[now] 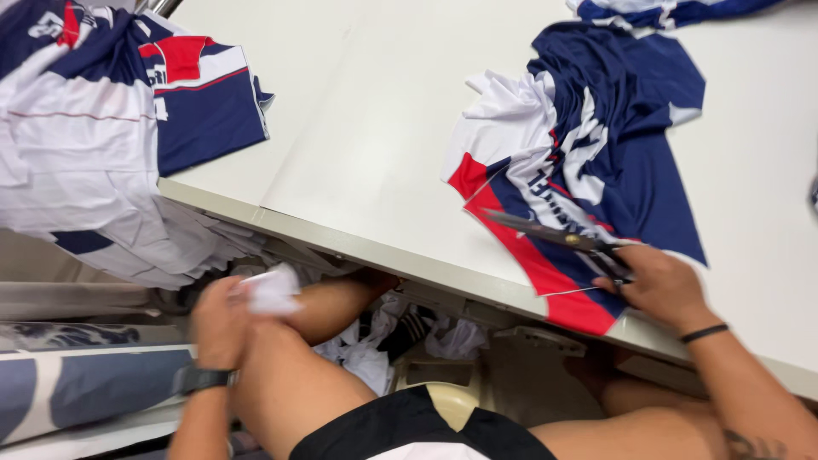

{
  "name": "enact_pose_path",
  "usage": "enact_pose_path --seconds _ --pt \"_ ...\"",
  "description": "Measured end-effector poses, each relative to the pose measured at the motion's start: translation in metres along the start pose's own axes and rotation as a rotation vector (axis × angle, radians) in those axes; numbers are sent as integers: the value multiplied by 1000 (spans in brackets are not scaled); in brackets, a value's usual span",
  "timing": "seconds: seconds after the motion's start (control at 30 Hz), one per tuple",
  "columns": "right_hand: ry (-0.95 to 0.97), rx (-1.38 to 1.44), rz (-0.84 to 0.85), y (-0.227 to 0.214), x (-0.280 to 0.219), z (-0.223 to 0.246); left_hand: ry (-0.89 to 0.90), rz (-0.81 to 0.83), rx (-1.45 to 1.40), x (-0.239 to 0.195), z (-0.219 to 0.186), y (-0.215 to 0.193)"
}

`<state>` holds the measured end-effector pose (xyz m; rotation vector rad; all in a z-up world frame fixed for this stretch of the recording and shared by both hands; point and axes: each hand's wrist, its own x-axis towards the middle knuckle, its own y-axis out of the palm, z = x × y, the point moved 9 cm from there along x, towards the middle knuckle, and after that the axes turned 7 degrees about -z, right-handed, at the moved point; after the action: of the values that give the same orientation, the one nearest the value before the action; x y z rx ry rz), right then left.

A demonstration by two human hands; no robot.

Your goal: The person uses shears to cut along the edges of a white and blue sports jersey laid on a table. They trim the white fabric sections, occasionally repositioning the jersey to access different areas.

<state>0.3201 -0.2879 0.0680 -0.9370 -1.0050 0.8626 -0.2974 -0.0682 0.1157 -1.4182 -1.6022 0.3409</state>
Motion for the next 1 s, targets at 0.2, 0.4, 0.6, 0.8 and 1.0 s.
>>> enact_pose_path --seconds 0.2,0.4,0.6,0.8,1.0 --pt "262 -14 -44 -22 -37 -69 67 -26 708 10 15 -64" --pt "515 -99 55 -28 -46 -120 490 252 -93 51 -196 132" --pt "592 -164 -70 -30 -72 -150 723 579 116 22 -288 305" --pt "421 37 -193 17 -111 -192 695 495 107 -25 -252 252" --pt "557 249 -248 23 -164 -179 606 365 -71 -12 -247 244"
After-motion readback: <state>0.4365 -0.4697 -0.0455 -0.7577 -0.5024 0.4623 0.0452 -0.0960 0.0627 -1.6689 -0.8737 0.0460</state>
